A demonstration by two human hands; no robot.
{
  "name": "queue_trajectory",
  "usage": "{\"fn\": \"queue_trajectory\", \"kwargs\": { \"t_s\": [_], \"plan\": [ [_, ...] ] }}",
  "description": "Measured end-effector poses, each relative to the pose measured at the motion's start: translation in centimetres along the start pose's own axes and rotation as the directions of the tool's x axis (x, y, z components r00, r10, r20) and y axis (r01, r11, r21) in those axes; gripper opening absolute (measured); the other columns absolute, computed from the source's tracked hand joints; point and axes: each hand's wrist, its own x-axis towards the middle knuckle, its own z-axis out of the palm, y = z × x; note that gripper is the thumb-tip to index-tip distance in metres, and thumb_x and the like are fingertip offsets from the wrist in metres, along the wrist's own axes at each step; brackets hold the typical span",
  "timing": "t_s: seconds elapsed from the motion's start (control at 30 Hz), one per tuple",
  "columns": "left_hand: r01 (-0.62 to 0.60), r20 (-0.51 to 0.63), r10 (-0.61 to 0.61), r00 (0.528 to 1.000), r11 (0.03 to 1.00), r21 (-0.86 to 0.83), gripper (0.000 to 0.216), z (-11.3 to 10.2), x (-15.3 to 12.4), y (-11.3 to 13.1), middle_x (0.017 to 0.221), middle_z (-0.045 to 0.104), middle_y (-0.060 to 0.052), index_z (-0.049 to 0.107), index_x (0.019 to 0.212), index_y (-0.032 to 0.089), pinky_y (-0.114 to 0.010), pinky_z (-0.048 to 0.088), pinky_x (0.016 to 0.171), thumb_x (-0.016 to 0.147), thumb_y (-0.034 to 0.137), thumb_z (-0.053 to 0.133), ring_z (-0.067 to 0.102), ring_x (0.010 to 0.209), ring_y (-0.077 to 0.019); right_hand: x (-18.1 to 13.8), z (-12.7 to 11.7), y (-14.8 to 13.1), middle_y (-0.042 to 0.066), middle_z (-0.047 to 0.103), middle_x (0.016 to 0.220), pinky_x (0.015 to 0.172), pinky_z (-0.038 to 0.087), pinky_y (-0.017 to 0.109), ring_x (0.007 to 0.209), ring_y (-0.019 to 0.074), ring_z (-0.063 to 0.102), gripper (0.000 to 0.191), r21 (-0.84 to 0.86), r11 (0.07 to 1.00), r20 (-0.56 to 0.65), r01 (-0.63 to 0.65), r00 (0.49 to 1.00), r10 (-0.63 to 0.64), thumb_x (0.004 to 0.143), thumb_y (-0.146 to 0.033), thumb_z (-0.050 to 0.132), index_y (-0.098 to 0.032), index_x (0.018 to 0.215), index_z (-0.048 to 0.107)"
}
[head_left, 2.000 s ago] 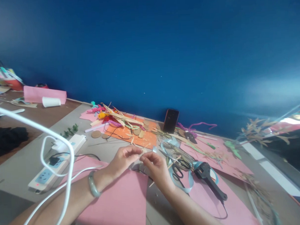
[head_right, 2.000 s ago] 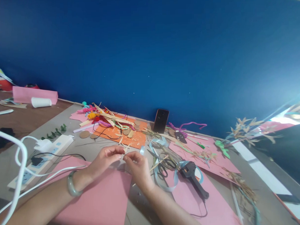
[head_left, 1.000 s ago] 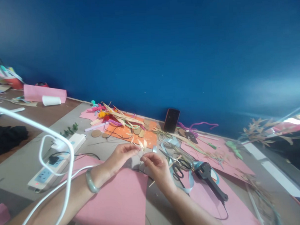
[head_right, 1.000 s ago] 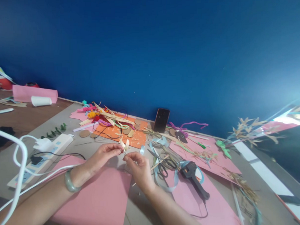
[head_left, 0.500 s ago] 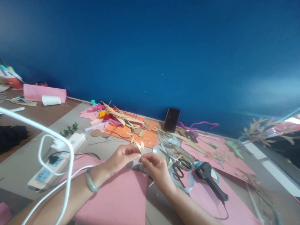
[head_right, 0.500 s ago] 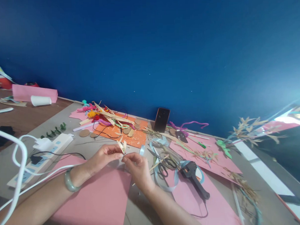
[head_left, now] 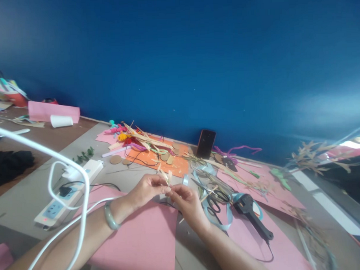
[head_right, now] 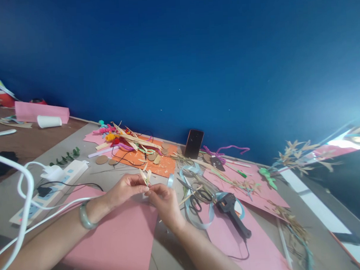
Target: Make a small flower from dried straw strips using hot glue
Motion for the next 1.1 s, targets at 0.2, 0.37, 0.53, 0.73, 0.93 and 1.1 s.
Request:
{"fn": "queue_trajectory", "kwargs": {
  "t_s": [0.2, 0.37, 0.53, 0.73, 0.93, 1.1],
  "plan": [
    [-0.005, -0.081, 0.006, 0.997, 1.000, 0.015, 0.016, -0.4, 0.1, 0.4, 0.068, 0.065, -0.002, 0.071, 0.070, 0.013, -0.024, 0.042, 0.068, 0.070, 0.029, 0.075, 0.056, 0.068, -0.0129, 0.1, -0.4, 0.4, 0.001, 0.064, 0.064, 0.057, 0.045, 0.025, 0.057, 0.0132, 0.055, 0.024, -0.144, 0.987, -0.017, 0.065, 0.998, -0.069, 0.078, -0.039, 0.069, -0.015, 0.076, 0.070],
    [-0.103, -0.395, 0.089, 0.915, 0.995, -0.013, 0.021, -1.9, 1.0, 1.1, 0.062, 0.064, 0.000, 0.071, 0.070, 0.014, -0.020, 0.039, 0.053, 0.068, 0.035, 0.076, 0.050, 0.056, -0.0089, 1.1, -1.7, -0.4, 0.005, 0.072, 0.077, 0.068, 0.048, 0.029, 0.071, 0.0186, 0.064, 0.017, -0.363, 0.914, 0.004, 0.179, 0.982, -0.190, 0.079, -0.034, 0.065, -0.018, 0.082, 0.071],
    [-0.165, -0.473, 0.139, 0.870, 0.986, -0.014, 0.023, -2.5, 1.6, 0.8, 0.055, 0.062, 0.001, 0.069, 0.073, 0.013, -0.019, 0.036, 0.046, 0.069, 0.035, 0.074, 0.050, 0.050, -0.0087, 4.8, -2.5, -0.1, 0.002, 0.072, 0.075, 0.061, 0.046, 0.024, 0.063, 0.0148, 0.063, 0.011, -0.746, 0.574, 0.217, 0.338, 0.938, -0.271, 0.079, -0.019, 0.059, -0.019, 0.082, 0.069],
    [-0.163, -0.485, 0.144, 0.863, 0.987, 0.004, 0.024, -2.3, 1.6, 0.1, 0.053, 0.062, 0.001, 0.068, 0.075, 0.012, -0.019, 0.035, 0.043, 0.070, 0.035, 0.074, 0.049, 0.044, -0.0076, 10.5, -1.2, 0.7, 0.008, 0.070, 0.083, 0.067, 0.043, 0.028, 0.073, 0.0181, 0.062, 0.015, -0.831, 0.326, 0.340, 0.451, 0.875, -0.346, 0.084, -0.014, 0.056, -0.016, 0.090, 0.069],
    [-0.209, -0.515, 0.173, 0.839, 0.978, -0.013, 0.022, -2.4, 1.9, 0.5, 0.052, 0.061, 0.002, 0.066, 0.072, 0.013, -0.019, 0.036, 0.041, 0.068, 0.033, 0.074, 0.051, 0.044, -0.0080, 13.2, -0.2, -0.4, 0.010, 0.064, 0.088, 0.083, 0.037, 0.036, 0.087, 0.0224, 0.054, 0.011, -0.703, 0.048, 0.671, 0.710, 0.684, -0.288, 0.088, -0.018, 0.059, -0.016, 0.085, 0.070],
    [-0.177, -0.489, 0.148, 0.860, 0.984, -0.013, 0.022, -2.0, 1.7, 0.7, 0.049, 0.060, 0.002, 0.066, 0.071, 0.013, -0.019, 0.035, 0.040, 0.070, 0.033, 0.073, 0.047, 0.041, -0.0069, 13.9, 0.8, 0.1, 0.010, 0.062, 0.080, 0.078, 0.036, 0.036, 0.081, 0.0208, 0.051, 0.024, -0.598, -0.053, 0.789, 0.800, 0.576, -0.216, 0.093, -0.012, 0.046, -0.013, 0.081, 0.066]
  ]
}}
